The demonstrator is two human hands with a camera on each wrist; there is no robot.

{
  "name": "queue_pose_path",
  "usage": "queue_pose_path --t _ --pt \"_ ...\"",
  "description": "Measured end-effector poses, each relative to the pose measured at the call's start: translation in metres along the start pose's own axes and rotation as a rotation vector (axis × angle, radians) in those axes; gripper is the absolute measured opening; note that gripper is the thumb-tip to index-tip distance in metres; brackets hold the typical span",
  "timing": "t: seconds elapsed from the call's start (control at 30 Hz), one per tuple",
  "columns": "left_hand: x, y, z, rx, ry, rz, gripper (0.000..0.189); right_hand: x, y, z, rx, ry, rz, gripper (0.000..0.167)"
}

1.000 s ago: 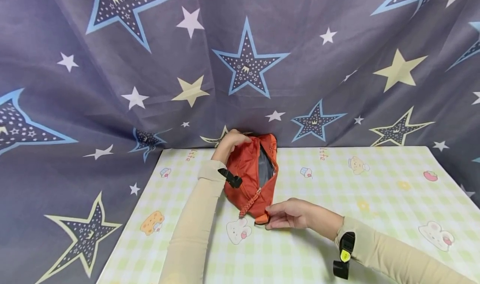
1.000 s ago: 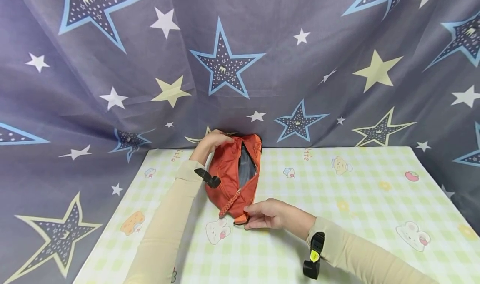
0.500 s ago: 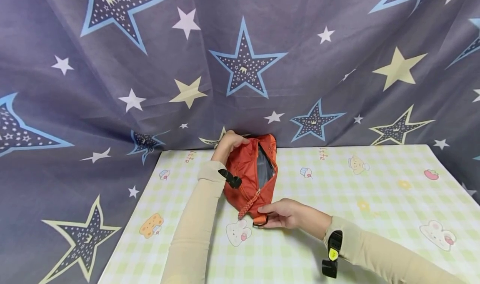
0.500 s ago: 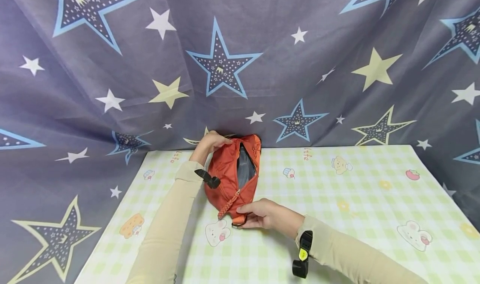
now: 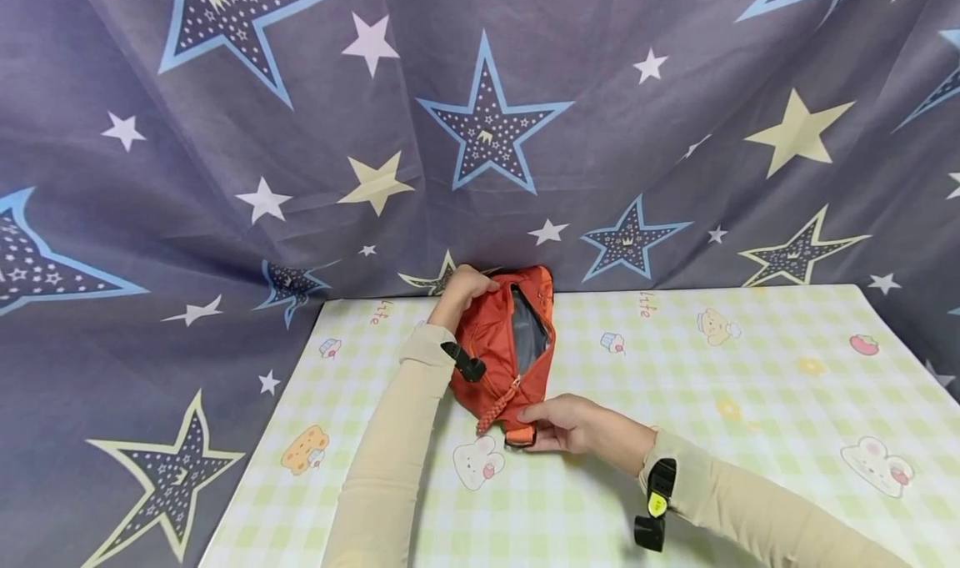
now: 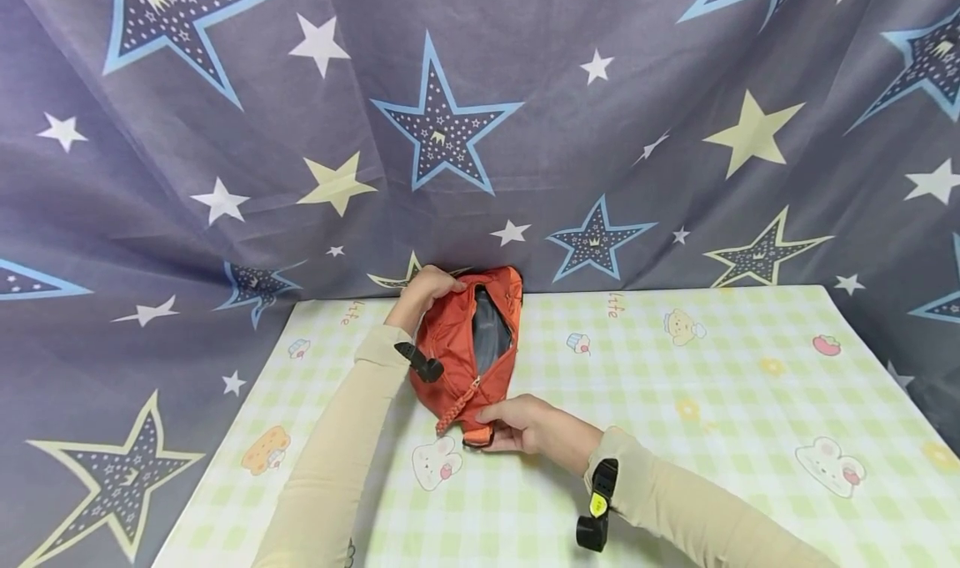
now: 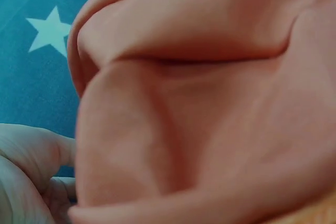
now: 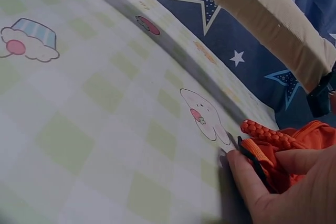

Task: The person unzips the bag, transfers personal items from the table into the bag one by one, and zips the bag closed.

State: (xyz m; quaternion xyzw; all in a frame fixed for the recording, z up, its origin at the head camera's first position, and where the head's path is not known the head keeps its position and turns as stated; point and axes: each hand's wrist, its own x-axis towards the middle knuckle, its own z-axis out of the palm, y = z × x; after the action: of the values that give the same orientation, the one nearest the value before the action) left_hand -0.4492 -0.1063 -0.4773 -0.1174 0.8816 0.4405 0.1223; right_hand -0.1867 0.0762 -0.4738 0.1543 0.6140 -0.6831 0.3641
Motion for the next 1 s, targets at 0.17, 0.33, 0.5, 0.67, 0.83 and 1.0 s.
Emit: queue_pose_path --t 0.17,0.33,0.5,0.67,0.83,1.0 --pt "-0.067 0.027 -0.025 -0.11 0.019 0.001 0.049 -0.004 -0.004 -0.009 -0.004 0.005 0.001 0.014" --pt "-0.099 0.031 -0.052 -0.251 -0.011 0.028 0.053 -0.014 -0.013 -0.032 -0.012 -0.007 -0.032 0.016" --pt "-0.11 0.019 -0.067 -0.376 -0.112 -0.037 0.018 -0.024 -0.025 -0.063 0.018 -0.027 -0.071 0.007" --pt "-0.119 0.01 -0.069 -0.385 -0.21 -0.043 0.006 -0.037 -0.057 -0.102 0.074 -0.02 -0.129 0.016" --pt "-0.131 -0.004 -0.065 -0.382 -0.391 0.023 0.011 -0.044 -0.093 -0.136 -0.044 0.131 -0.329 0.014" --pt "-0.135 -0.017 -0.055 -0.361 -0.602 0.057 0.022 -0.037 -0.108 -0.153 -0.354 0.323 -0.451 0.034"
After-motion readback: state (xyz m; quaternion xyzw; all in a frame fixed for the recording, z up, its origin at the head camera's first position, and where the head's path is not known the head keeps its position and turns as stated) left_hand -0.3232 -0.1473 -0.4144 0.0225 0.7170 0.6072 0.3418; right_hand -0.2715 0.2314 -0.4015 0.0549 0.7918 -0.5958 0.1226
